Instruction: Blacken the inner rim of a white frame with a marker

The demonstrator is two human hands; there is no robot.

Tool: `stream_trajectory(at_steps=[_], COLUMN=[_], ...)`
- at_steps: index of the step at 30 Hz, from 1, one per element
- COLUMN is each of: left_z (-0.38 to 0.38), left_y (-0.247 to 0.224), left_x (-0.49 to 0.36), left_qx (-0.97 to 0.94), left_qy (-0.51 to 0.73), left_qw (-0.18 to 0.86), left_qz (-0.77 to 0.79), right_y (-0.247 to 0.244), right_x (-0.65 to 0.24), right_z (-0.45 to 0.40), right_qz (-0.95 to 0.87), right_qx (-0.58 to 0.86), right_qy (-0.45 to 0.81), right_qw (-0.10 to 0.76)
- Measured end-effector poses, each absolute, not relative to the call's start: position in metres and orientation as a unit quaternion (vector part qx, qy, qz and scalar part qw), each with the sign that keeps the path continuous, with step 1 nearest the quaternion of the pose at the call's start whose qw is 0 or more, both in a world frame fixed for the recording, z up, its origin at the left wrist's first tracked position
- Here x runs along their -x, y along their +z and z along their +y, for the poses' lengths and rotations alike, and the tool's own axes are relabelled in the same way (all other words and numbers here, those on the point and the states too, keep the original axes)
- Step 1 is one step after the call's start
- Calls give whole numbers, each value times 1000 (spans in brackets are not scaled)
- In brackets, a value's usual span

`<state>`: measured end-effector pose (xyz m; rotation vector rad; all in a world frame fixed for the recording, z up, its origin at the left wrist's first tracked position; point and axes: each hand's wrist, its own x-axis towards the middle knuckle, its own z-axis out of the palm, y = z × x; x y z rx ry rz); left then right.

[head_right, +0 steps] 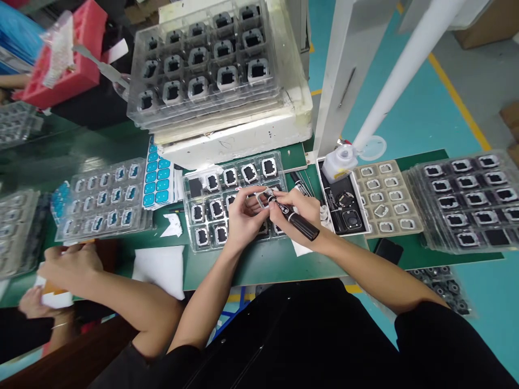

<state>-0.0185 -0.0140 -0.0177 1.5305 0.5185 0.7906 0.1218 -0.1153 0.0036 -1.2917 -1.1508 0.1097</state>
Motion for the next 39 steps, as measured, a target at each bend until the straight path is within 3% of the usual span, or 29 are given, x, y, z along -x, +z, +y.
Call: stream_trajectory(at_steps=[11,19,28,35,39], left_z=[-15,-15,-14,-14,-14], left_y=[-23,-26,-25,-28,-28], left_x=[21,21,21,23,23], left_qx=[-689,-710,-676,-673,-673], left_qy=[342,330,331,326,326], left_qw=[593,571,617,621,620], left_qz=[237,245,228,233,237], right_y=[4,-8,11,-3,-8], right_x=[-121,-125,-123,-121,-120], right_z=[-115,-112,-114,-107,-105], right_qz=[-510,-580,-492,-598,-615], right_qx=[571,573,595,550,543], right_qy=[34,-42,78,-99,-132], right_qw=[643,578,631,574,556])
